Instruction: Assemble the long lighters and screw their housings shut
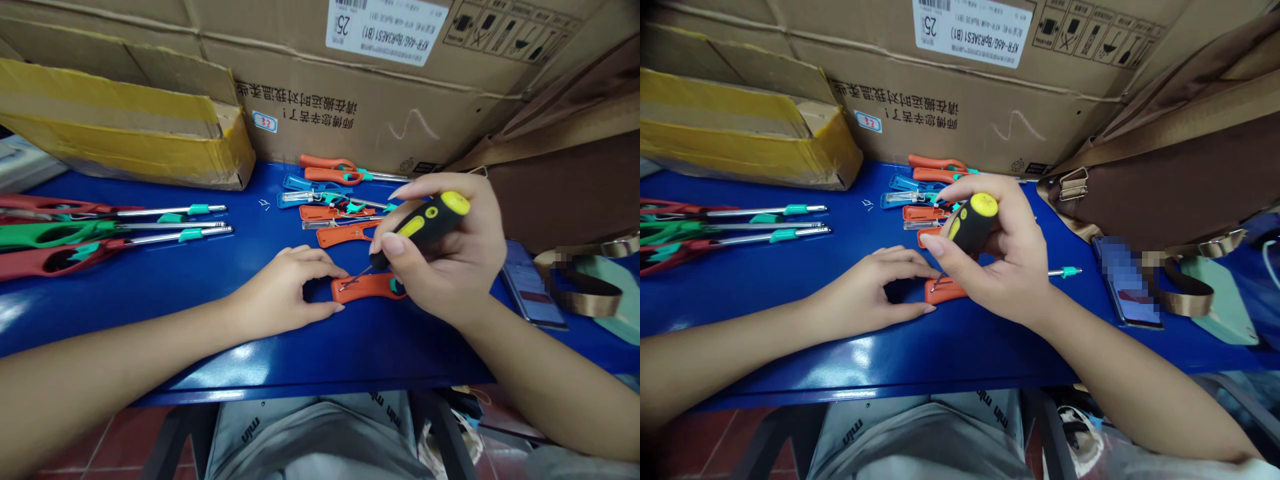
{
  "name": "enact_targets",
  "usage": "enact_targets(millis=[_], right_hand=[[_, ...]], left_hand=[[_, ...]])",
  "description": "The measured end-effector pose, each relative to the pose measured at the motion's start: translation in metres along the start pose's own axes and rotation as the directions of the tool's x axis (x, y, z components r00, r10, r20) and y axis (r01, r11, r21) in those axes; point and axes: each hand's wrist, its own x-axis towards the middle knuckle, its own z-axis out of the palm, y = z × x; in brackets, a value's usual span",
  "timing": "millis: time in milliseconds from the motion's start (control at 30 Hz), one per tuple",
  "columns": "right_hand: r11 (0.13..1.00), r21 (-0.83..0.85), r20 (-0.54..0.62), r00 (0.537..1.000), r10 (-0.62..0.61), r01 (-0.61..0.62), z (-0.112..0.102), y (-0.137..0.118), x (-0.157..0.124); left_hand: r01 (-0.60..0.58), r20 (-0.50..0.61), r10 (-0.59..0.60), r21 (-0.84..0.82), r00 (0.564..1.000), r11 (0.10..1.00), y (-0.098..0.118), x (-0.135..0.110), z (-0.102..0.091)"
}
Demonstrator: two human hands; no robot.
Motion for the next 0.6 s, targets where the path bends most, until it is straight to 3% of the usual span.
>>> enact_targets(millis=[600], right_hand=[[0.997,0.068,0.021,1.0,-0.022,0.02,0.0012,0.0029,-0.0013]], left_hand=[[-0.006,-0.005,0.006,0.005,1.0,1.0,-0.0002,-0.0004,0.0006]])
